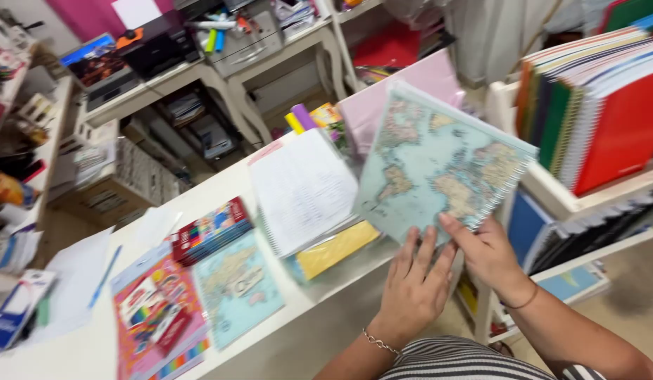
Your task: The person organizes stationery items in a store, moving notebooks and sticker packs from a counter to a display rack. They then pick up boxes of colored pencils and markers, walk to a shelf, and arrange them among other supplies.
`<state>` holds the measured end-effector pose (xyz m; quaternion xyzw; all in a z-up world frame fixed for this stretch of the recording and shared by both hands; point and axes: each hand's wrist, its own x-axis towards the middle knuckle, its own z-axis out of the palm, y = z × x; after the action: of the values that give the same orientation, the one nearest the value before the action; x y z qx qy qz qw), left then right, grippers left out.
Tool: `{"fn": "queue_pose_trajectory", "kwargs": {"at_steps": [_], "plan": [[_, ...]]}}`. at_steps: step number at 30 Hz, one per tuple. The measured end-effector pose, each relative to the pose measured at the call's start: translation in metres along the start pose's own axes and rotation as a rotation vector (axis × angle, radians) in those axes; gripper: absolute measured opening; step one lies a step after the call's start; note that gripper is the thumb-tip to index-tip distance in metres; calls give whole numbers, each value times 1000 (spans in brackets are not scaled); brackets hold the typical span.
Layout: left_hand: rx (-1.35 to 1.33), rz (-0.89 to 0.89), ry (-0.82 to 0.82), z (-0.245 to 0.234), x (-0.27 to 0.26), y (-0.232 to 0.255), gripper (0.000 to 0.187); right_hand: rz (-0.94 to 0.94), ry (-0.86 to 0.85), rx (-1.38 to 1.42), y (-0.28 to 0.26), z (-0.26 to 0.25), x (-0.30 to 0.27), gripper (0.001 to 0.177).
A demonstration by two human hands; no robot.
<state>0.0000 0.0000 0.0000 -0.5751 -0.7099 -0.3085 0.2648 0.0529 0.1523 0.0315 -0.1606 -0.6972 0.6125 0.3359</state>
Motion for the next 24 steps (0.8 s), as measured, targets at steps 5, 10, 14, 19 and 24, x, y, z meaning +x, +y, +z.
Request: {"fn": "queue_pose_trajectory", "kwargs": {"at_steps": [5,10,14,19,24], "plan": [[-321,16,72,59,57,42,36,-111,118,-194,4,-126,19,27],[-547,-125,112,141,116,75,31,-273,257,-260,-5,-248,36,48],[-634,-272,99,203,150,90,42,-209,403,-246,-3,-324,41,38],[-704,-451,91,231,173,107,51,-230,407,79,34,-388,59,50],[-700,-697,76,231,185,118,64,-454,342,115,53,-418,83,50]]}}
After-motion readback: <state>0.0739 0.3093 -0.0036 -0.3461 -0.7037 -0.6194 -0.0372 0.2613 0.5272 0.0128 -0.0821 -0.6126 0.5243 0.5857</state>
